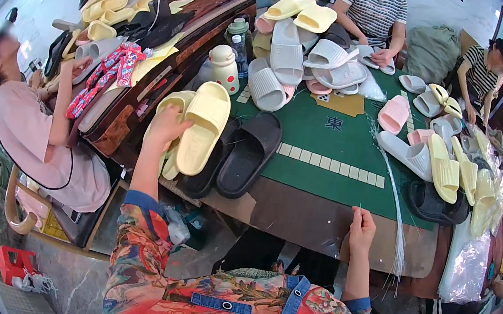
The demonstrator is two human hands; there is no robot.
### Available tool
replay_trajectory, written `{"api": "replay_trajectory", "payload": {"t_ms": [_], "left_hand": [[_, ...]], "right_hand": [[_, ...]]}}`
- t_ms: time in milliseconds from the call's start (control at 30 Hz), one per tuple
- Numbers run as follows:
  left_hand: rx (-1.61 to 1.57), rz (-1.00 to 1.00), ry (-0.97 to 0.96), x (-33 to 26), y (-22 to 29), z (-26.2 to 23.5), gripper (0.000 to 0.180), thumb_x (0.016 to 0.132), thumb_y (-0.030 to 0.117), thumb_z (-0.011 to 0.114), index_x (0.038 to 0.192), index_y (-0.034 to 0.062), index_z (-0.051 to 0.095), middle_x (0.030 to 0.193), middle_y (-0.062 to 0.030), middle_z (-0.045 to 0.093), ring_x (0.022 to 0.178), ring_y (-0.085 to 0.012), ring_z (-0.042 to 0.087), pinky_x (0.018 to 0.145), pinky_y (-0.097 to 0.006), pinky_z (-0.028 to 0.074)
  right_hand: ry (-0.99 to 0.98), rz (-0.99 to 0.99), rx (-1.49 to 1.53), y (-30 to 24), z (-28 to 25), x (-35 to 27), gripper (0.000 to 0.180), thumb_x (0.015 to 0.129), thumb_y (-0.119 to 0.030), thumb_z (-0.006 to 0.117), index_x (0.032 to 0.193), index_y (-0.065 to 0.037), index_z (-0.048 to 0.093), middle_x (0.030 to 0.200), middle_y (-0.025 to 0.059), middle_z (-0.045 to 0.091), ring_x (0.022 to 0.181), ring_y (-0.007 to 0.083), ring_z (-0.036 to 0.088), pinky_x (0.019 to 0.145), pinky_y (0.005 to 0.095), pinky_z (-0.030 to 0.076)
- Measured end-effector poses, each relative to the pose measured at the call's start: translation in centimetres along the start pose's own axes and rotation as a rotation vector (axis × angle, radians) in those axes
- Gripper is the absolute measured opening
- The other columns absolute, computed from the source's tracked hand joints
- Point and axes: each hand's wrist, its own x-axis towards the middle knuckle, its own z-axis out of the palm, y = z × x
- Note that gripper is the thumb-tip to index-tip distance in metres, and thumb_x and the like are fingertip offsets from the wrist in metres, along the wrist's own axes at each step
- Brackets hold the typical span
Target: The person connects pairs of slide slippers together by hand, threading plastic fastener ties through the slides on the table.
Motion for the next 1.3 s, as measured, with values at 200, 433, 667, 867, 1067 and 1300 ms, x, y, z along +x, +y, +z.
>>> {"api": "replay_trajectory", "payload": {"t_ms": [200,433,667,867,1067,1300], "left_hand": [[0.035,-0.041,0.035,-0.6,-0.2,-0.2,0.033,0.079,0.027,0.056,0.1,0.0016,0.055,0.095,-0.0194,0.058,0.091,-0.0345,0.056,0.078,-0.043,0.044],[0.075,-0.101,0.125,1.3,-2.5,2.8,0.031,0.082,0.018,0.048,0.109,0.0031,0.052,0.098,-0.0204,0.059,0.094,-0.0364,0.055,0.079,-0.047,0.042],[-0.109,-0.098,0.336,-0.6,-4.6,6.3,0.046,0.082,0.014,0.049,0.125,0.0003,0.039,0.12,-0.0256,0.044,0.112,-0.0398,0.042,0.093,-0.044,0.035],[-0.016,0.038,0.456,-3.2,-0.3,2.5,0.039,0.081,0.006,0.051,0.118,-0.002,0.043,0.118,-0.0226,0.044,0.109,-0.0372,0.044,0.092,-0.04,0.036],[-0.826,0.1,0.266,-9.8,14.3,4.9,0.018,0.085,0.007,0.05,0.099,-0.0023,0.055,0.101,-0.0126,0.056,0.09,-0.0229,0.054,0.083,-0.035,0.043],[-1.578,0.161,-0.733,-16.9,27.8,13.3,0.024,0.093,0.017,0.042,0.11,0.0014,0.049,0.094,-0.0065,0.057,0.085,-0.0183,0.056,0.073,-0.031,0.045]], "right_hand": [[-0.007,-0.034,-0.078,0.6,0.0,0.0,0.019,0.089,-0.016,0.051,0.09,0.001,0.061,0.077,-0.0002,0.059,0.071,0.0065,0.051,0.064,0.0213,0.041],[0.027,-0.224,-0.18,-0.4,0.6,-0.2,0.017,0.088,-0.015,0.053,0.09,-0.001,0.061,0.071,-0.0015,0.056,0.064,0.0052,0.047,0.057,0.0203,0.038],[0.083,-0.147,-0.103,-0.9,1.2,0.0,0.017,0.087,-0.015,0.054,0.094,-0.001,0.061,0.077,0.0055,0.062,0.074,0.0088,0.055,0.067,0.0224,0.044],[0.144,-0.116,-0.156,-0.2,0.3,0.0,0.016,0.087,-0.016,0.053,0.096,-0.002,0.054,0.072,0.0073,0.058,0.067,0.0111,0.053,0.06,0.0257,0.043],[0.016,0.094,0.293,-2.6,3.0,-1.2,0.015,0.088,-0.016,0.051,0.093,-0.002,0.051,0.068,0.0051,0.055,0.062,0.0102,0.052,0.058,0.0265,0.044],[-0.181,-0.32,0.037,-8.1,4.4,-1.7,0.011,0.088,-0.014,0.05,0.092,-0.003,0.052,0.079,0.0057,0.06,0.077,0.014,0.06,0.069,0.0268,0.047]]}}
